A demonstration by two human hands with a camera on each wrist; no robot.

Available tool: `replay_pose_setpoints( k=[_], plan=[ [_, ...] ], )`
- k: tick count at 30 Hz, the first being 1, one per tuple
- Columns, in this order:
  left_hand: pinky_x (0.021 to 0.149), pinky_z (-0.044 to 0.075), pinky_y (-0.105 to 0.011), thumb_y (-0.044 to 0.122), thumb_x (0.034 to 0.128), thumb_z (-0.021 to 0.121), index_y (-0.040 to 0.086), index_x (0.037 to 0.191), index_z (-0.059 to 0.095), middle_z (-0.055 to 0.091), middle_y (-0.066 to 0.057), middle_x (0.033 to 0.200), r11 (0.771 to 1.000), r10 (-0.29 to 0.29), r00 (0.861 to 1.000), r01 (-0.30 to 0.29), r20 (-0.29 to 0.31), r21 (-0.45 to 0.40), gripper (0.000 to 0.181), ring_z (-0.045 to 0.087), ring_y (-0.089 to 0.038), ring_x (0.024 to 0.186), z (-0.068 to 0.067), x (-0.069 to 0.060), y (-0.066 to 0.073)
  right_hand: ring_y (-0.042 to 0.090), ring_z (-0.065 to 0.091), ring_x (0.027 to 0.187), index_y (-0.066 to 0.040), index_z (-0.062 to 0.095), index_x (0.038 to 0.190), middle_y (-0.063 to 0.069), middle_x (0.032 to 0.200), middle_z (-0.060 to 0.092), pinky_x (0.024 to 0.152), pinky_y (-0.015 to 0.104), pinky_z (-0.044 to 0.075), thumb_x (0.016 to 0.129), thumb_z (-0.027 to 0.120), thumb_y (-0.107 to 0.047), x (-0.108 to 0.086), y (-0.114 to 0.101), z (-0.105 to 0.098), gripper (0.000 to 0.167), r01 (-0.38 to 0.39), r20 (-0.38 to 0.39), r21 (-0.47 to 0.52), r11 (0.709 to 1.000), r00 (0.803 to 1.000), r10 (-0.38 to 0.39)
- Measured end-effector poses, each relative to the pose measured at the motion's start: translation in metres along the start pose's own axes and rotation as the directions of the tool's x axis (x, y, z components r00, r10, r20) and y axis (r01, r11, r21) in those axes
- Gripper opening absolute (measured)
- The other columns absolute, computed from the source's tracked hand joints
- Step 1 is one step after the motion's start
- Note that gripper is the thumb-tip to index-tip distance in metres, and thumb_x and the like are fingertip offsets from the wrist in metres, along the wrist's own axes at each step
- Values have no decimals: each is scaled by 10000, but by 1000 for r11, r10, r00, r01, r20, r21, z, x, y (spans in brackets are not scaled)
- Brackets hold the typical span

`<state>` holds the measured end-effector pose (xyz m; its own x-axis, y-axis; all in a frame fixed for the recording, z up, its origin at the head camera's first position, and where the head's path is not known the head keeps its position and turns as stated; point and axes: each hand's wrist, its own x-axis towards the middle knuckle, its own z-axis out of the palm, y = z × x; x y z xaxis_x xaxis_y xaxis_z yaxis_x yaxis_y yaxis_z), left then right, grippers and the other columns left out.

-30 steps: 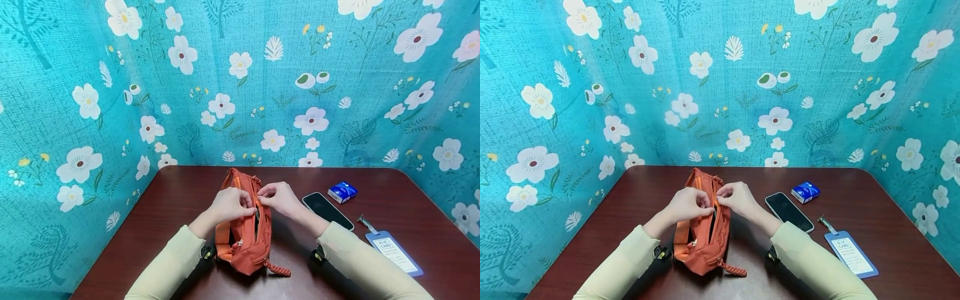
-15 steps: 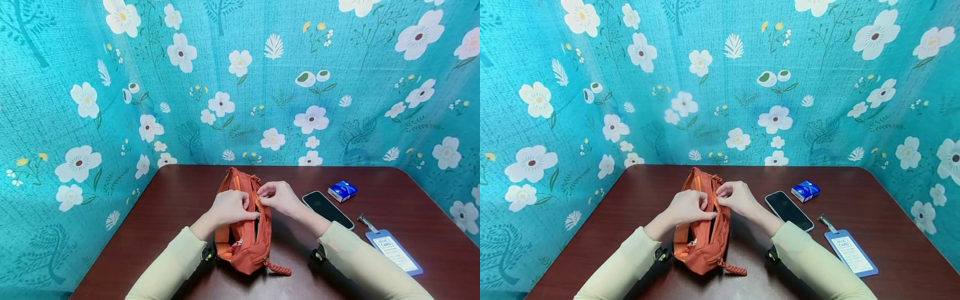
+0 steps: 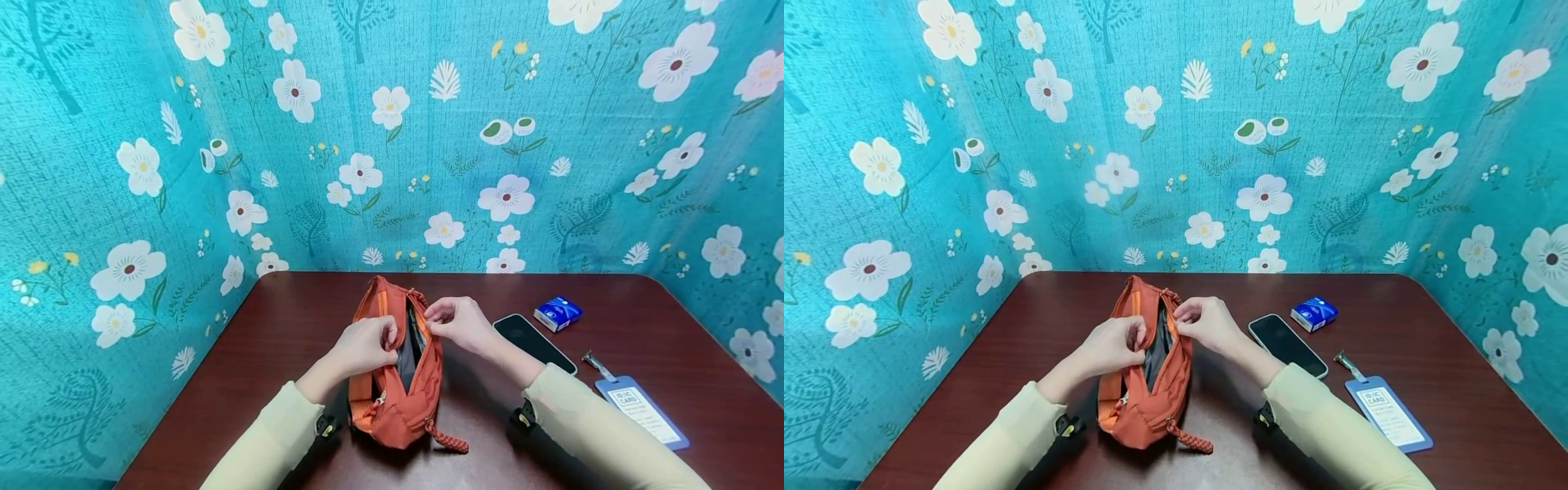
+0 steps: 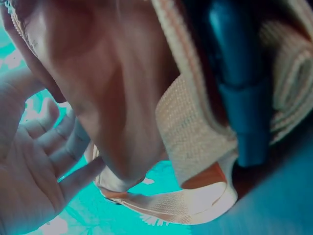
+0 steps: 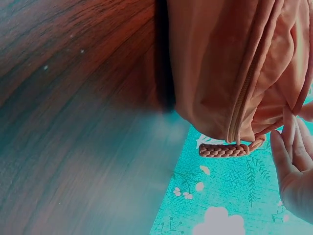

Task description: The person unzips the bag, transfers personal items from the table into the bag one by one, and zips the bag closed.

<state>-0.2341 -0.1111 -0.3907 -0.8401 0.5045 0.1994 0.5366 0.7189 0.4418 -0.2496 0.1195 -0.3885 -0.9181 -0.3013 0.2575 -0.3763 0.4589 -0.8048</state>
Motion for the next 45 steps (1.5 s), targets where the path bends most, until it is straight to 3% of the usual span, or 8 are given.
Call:
replay_pose_setpoints(
  k=[4, 10, 15, 18, 24, 31, 40, 45],
  plan=[
    [524, 377, -266, 121, 768, 756, 202, 805, 486, 506, 74, 640, 994, 1, 1000, -4, -29, -110, 284, 475, -98, 551, -1, -4, -2, 138, 620, 718, -55, 715, 924, -15, 775, 674, 670, 305, 504, 831, 722, -44, 0, 2, 0, 93, 7, 0, -13, 1000, 1000, -7],
    [566, 426, -258, 16, 777, 704, 154, 923, 473, 534, 25, 725, 970, 51, 996, -65, -66, -234, 306, 498, -101, 617, 0, -4, -8, 132, 612, 717, -75, 708, 932, -27, 783, 662, 673, 292, 507, 830, 711, -30, -1, 3, -1, 111, 37, 10, -41, 998, 999, -36],
    [553, 376, -247, -38, 805, 636, 100, 1162, 500, 494, 2, 736, 958, 111, 991, -126, -74, -258, 407, 431, -97, 577, 0, -4, -13, 135, 614, 698, -77, 727, 939, -27, 787, 670, 647, 287, 516, 839, 712, -5, -3, 6, -3, 124, 127, 26, -58, 990, 992, -126],
    [540, 344, -250, -30, 817, 613, 91, 1227, 526, 474, 11, 706, 962, 117, 990, -133, -81, -238, 436, 395, -93, 544, -1, -5, -15, 132, 618, 695, -84, 740, 940, -31, 791, 677, 639, 276, 517, 843, 710, -9, -4, 9, -6, 126, 135, 31, -66, 989, 991, -133],
    [584, 439, -260, 7, 828, 641, 109, 1122, 598, 533, 60, 783, 977, 62, 989, -88, -135, -193, 314, 488, -78, 613, -6, -9, -19, 131, 619, 687, -81, 748, 930, -27, 784, 680, 620, 269, 519, 829, 726, -21, -7, 18, -16, 119, 83, 23, -111, 990, 996, -81],
    [614, 457, -278, -45, 806, 628, 115, 1069, 609, 575, -10, 823, 976, -15, 983, -26, -185, -218, 308, 494, -132, 667, -15, -20, -24, 141, 593, 664, -70, 745, 918, -17, 769, 670, 575, 281, 506, 821, 748, -32, -13, 27, -33, 105, 8, -11, -190, 982, 1000, -10],
    [686, 511, -373, -60, 819, 627, 106, 1091, 625, 594, 19, 866, 936, 76, 965, -156, -250, -316, 318, 545, -114, 718, -7, -12, -14, 150, 588, 685, -71, 730, 925, -12, 806, 678, 604, 279, 511, 844, 712, -9, -14, 35, -32, 103, 52, 37, -141, 989, 998, -48],
    [693, 519, -329, -59, 834, 638, 104, 1096, 635, 611, 28, 887, 920, 79, 963, -170, -256, -354, 308, 560, -111, 725, -4, -9, -11, 155, 595, 710, -69, 723, 938, -12, 822, 678, 636, 275, 515, 866, 697, -18, -14, 35, -29, 92, 84, 81, -92, 992, 994, -77]
  ],
)
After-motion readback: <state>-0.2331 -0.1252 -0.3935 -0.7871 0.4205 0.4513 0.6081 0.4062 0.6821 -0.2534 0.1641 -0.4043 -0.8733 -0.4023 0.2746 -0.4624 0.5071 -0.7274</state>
